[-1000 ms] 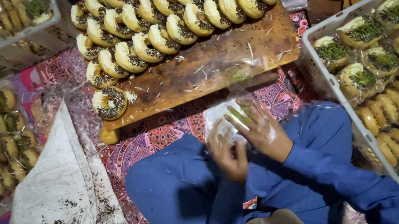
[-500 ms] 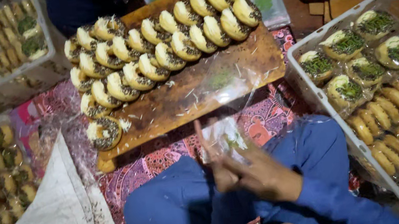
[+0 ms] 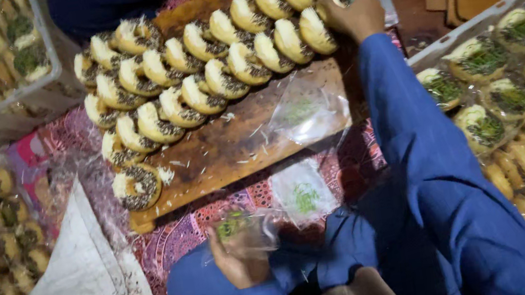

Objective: The person sits on the floor and repeatedly picks up ring-shaped pastries from a wooden board, places them into small clear plastic bags, and sets the packaged items into a white plastic crate. The person handles the pastries one at a time throughout the clip.

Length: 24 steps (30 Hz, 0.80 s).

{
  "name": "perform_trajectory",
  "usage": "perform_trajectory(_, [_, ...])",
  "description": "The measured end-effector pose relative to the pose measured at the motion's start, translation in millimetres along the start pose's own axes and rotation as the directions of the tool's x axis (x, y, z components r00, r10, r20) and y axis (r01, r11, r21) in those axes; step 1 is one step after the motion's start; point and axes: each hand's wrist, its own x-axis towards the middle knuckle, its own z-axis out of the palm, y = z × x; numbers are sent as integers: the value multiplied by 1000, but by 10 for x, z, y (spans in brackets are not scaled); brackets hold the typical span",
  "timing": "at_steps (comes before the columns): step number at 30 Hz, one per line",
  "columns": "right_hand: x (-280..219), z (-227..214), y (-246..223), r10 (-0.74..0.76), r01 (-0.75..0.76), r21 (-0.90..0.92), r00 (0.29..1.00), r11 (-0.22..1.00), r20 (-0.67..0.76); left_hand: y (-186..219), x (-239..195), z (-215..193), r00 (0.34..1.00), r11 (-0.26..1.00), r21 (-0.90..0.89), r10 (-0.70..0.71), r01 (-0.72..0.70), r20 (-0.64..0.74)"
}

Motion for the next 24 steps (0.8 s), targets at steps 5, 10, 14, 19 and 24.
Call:
perform_trajectory(5, [-440,-539,-149,-386,412,187,908,892,-162,451,81,-369,997,979,-191,63,-71,-44])
perform_trajectory(10, [-1883,-613,-800,-565,491,330,804,806,184,546,175,-803,999,988,-146,48,-44,25])
perform_trajectory(14, [-2728,-111,-1344,-786,644,455,541,616,300,552,150,-985,985,965,-232,-92,124,145])
perform_trajectory(19, [-2800,-3,-1409,-901,622,654,341,430,268,815,-17,-1312,999,922,-384,-44,46,15])
perform_trajectory(24, [-3231,327,-1401,-730,709,193,680,679,68,905,-6,-1256,971,880,-459,-12,124,239])
